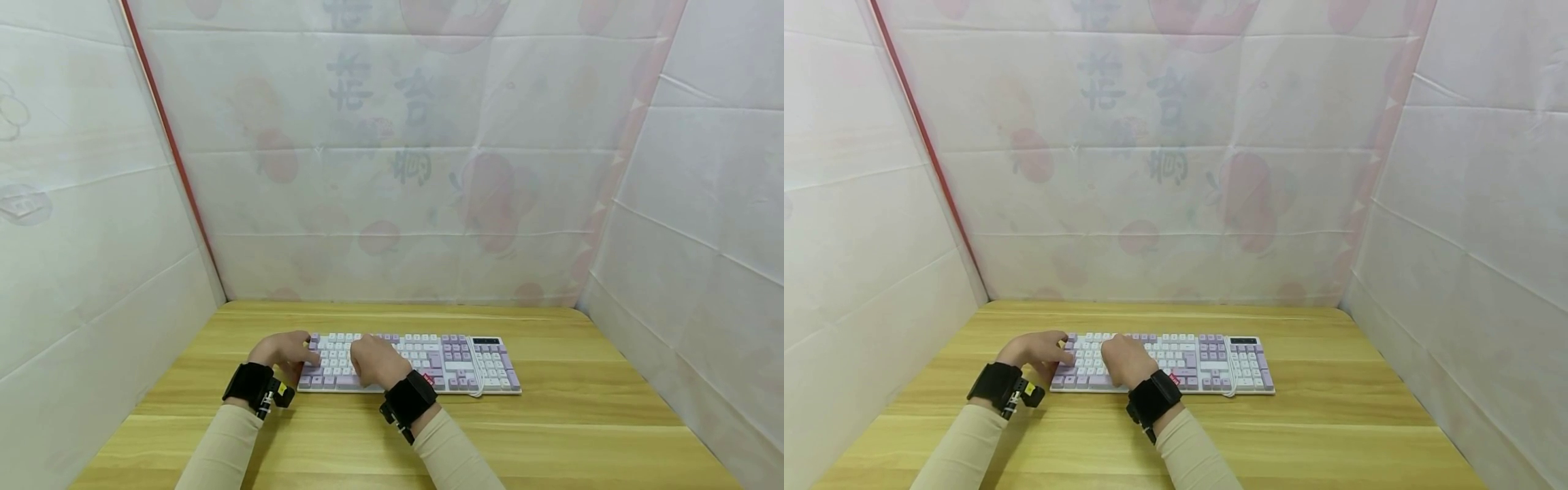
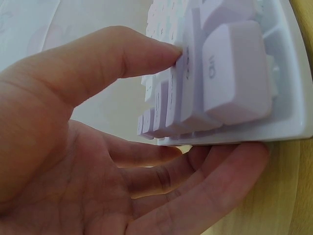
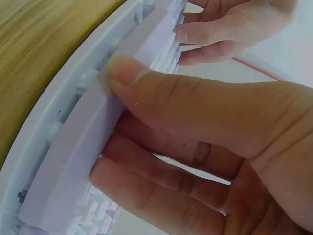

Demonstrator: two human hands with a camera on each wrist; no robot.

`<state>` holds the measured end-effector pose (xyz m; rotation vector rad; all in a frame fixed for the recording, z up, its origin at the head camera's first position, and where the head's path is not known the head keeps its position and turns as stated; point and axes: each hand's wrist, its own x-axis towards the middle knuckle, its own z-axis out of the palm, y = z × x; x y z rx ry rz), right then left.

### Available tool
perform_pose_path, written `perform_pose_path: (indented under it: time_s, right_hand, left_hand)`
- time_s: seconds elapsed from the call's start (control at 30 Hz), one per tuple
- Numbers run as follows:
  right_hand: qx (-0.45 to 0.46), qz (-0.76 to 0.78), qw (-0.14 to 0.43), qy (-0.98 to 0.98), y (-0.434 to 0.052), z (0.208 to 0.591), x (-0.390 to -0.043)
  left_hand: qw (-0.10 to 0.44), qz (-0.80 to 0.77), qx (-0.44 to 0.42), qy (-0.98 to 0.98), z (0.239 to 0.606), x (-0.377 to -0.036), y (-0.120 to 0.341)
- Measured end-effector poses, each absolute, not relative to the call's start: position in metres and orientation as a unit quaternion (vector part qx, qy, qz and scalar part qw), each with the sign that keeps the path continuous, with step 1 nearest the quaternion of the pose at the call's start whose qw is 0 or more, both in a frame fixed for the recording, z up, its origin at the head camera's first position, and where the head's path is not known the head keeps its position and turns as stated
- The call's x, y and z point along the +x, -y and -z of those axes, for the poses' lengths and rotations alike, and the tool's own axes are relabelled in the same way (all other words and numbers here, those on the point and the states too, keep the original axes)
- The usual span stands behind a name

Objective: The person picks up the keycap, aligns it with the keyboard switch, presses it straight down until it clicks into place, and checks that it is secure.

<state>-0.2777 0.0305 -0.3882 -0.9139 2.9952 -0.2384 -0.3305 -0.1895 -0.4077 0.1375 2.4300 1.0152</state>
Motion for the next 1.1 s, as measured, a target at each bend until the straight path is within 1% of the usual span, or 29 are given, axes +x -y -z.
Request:
perform_pose_path:
  time_s: [0.33, 0.63, 1.1]
  right_hand:
    - [-0.289, 0.072, 0.002, -0.955, -0.0312, 0.3879, -0.2763]
    - [-0.301, 0.083, -0.006, -0.950, -0.0323, 0.3880, -0.2770]
    - [-0.288, 0.075, -0.001, -0.955, -0.0303, 0.3887, -0.2782]
  left_hand:
    - [0.246, -0.362, 0.063, -0.897, 0.4084, -0.3292, 0.1895]
    - [0.247, -0.366, 0.056, -0.896, 0.4087, -0.3307, 0.1901]
    - [0.254, -0.388, 0.050, -0.884, 0.4089, -0.3315, 0.1895]
